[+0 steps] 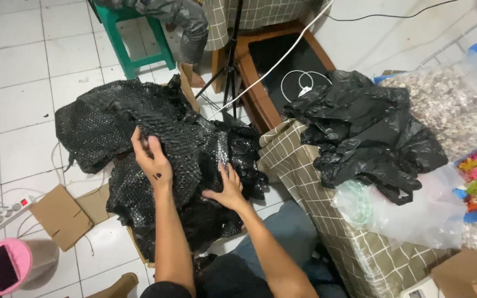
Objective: The person wraps aquarium items in bubble wrap, places them into small cardboard boxes, and uses a digital scale to weigh bags filled with small white aquarium stones.
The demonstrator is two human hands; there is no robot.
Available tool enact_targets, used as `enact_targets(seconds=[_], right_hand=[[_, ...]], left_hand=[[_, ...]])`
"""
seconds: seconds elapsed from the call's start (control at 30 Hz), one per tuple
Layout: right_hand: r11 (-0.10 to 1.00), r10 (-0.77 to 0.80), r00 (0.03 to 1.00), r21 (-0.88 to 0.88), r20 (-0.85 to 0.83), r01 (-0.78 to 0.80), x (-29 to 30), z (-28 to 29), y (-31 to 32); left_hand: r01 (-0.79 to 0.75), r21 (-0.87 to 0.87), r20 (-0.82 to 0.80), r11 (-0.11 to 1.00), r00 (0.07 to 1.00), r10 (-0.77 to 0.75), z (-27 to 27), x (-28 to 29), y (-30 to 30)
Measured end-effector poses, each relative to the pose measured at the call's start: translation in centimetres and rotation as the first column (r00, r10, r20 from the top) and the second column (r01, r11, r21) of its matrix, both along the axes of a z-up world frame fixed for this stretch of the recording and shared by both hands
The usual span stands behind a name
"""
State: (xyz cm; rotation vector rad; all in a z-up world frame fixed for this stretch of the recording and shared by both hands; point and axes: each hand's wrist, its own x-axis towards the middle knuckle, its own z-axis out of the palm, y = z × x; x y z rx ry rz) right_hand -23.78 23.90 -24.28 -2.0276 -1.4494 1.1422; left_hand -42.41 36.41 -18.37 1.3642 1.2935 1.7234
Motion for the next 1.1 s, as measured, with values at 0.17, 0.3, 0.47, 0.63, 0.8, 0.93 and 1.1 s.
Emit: enact_targets(seconds=[0.17, 0.3, 0.47, 0.63, 0.8, 0.93, 1.1], right_hand=[[0.953, -0.060, 0.943, 0.264, -0.327, 0.152, 2.2, 4.8, 0.7], [0.949, 0.105, 0.603, 0.261, -0.791, 0.177, 1.2, 12.0, 0.9], [0.912, 0.232, 0.389, 0.338, -0.891, 0.231, 0.8, 12.3, 0.9], [0.768, 0.193, 0.375, 0.377, -0.907, 0.518, 1.8, 18.1, -0.2], [0.534, 0.161, 0.553, 0.543, -0.817, 0.648, 5.0, 21.6, -2.0], [0.434, 0.105, 0.701, 0.667, -0.705, 0.606, 6.9, 24.0, -5.1], [0.232, 0.005, 0.799, 0.778, -0.601, 0.584, 10.4, 24.8, -9.6]], left_hand=[[0.167, 0.066, 0.027, 0.984, 0.985, -0.169, 8.0, 2.0, -3.9], [0.531, 0.127, 0.194, 0.838, 0.815, -0.546, 10.6, 2.1, -5.4], [0.723, 0.244, 0.317, 0.646, 0.570, -0.758, 6.9, 1.2, -4.5], [0.635, 0.194, 0.203, 0.748, 0.720, -0.664, 9.4, 1.2, -5.5], [0.437, 0.213, 0.001, 0.874, 0.894, -0.447, 18.2, 1.8, -8.7], [0.481, 0.195, -0.041, 0.855, 0.875, -0.483, 16.2, 2.2, -8.3], [0.563, 0.165, -0.084, 0.810, 0.826, -0.558, 17.7, 3.6, -10.5]])
